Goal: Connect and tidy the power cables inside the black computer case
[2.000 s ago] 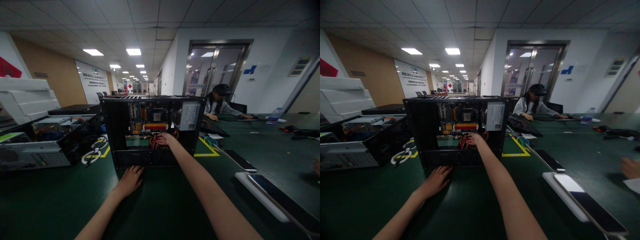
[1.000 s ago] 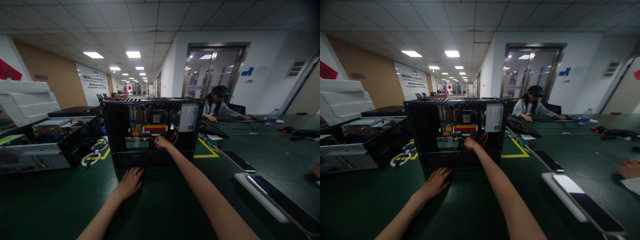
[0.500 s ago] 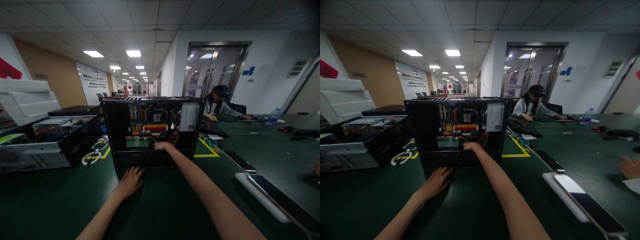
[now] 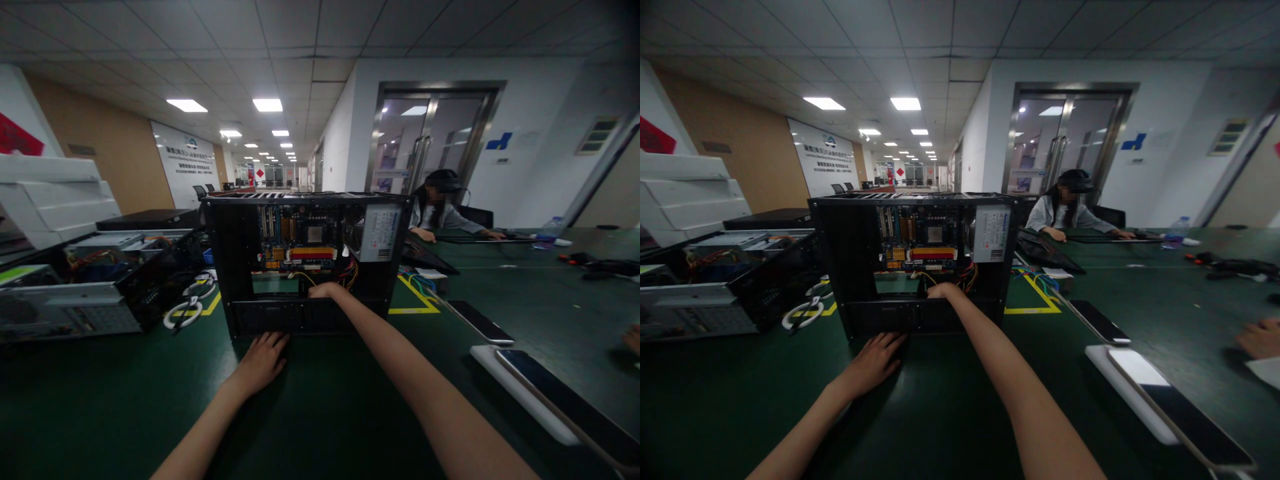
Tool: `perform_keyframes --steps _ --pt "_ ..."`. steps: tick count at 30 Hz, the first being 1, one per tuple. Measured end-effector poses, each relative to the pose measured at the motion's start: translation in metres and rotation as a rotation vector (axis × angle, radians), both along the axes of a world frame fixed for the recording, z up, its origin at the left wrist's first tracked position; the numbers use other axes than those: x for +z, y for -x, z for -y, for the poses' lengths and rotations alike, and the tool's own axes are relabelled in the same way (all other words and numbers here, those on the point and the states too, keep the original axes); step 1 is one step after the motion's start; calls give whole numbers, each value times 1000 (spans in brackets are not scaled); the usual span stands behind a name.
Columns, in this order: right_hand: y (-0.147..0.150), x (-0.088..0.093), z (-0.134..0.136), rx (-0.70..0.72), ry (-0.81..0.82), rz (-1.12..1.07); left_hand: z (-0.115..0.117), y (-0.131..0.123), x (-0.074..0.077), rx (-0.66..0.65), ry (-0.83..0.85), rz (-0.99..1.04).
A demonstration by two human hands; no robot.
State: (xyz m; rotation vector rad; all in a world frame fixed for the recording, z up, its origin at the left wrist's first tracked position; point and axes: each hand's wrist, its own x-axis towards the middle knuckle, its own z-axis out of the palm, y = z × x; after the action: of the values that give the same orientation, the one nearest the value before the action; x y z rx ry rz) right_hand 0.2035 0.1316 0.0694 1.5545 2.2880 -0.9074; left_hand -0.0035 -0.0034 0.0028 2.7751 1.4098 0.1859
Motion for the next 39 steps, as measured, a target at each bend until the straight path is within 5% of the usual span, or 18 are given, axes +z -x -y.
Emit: perform_keyframes --steps 12,19,31,39 --pt "-1 -13 -12 -35 -90 -54 -3 1 -4 -10 -36 -6" --pt "2 -6 -3 -246 -264 -193 -3 1 -4 -6 -21 6" --pt "-8 3 -2 -765 95 -955 0 1 -1 -6 -11 7" --pt "-23 5 -7 -1014 368 -1176 0 0 0 4 -4 3"
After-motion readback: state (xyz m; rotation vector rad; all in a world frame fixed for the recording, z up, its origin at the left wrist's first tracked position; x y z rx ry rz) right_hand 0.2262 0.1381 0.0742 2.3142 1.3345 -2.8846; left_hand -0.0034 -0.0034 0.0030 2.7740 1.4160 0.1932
